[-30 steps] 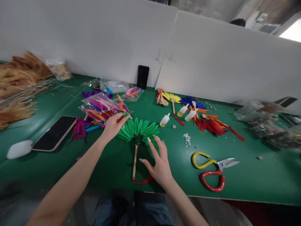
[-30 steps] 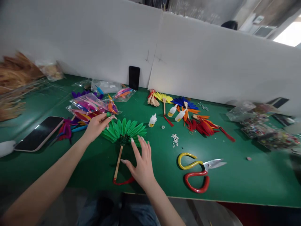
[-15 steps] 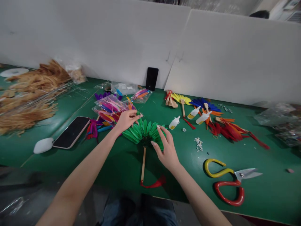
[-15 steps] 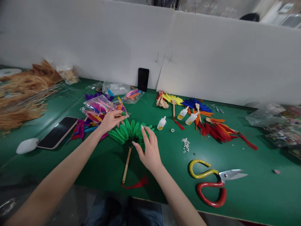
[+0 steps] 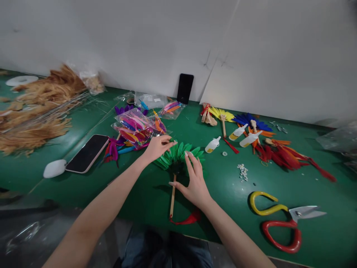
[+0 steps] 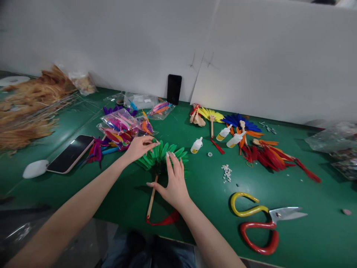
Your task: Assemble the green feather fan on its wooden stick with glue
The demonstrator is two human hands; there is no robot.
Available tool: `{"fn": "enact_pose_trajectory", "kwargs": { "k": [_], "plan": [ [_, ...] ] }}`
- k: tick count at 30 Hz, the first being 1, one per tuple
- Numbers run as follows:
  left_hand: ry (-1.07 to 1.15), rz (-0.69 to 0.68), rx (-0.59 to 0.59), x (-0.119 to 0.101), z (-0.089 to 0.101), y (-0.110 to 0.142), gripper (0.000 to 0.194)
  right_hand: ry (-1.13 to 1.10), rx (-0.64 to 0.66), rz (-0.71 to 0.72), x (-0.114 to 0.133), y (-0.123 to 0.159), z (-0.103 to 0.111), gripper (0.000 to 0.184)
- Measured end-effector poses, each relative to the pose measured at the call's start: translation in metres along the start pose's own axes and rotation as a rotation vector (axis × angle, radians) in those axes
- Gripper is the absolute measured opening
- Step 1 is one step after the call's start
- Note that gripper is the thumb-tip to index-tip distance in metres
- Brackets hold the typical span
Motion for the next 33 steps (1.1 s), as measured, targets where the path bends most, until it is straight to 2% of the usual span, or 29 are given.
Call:
{"fn": "enact_pose_trajectory", "kwargs": {
  "k": [3,7,12,14,22,33],
  "plan": [
    [0.018,0.021,0.035,0.001,-0.003,0.001,0.022,0.044,0.049,0.012,0.002,0.000,-0.004,0.098],
    [-0.020,0.002,0.043,0.004,-0.005,0.000,0.024,0.076,0.073,0.034,0.001,0.001,-0.006,0.098],
    [-0.238,-0.147,-0.094,0.009,-0.001,-0.006,0.025,0.094,0.094,0.033,0.000,0.001,-0.006,0.092],
    [-0.268,-0.170,-0.107,0.011,0.002,-0.008,0.024,0.101,0.109,0.030,0.001,0.001,-0.005,0.089],
    [-0.288,-0.118,-0.111,0.013,0.003,-0.018,0.014,0.123,0.134,0.042,0.002,0.000,-0.004,0.076],
    [-0.304,-0.111,-0.084,0.020,-0.008,-0.020,0.013,0.115,0.146,0.043,0.000,0.000,-0.005,0.072]
  ]
}}
Point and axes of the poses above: each hand's wrist, its own y-axis away from the middle knuckle, its own z-axis out of the back of the hand, x = y × z, the point moved 1 cm from there along -y, towards the middle knuckle, and after that the axes turned 9 degrees about z, right-handed, at the moved point
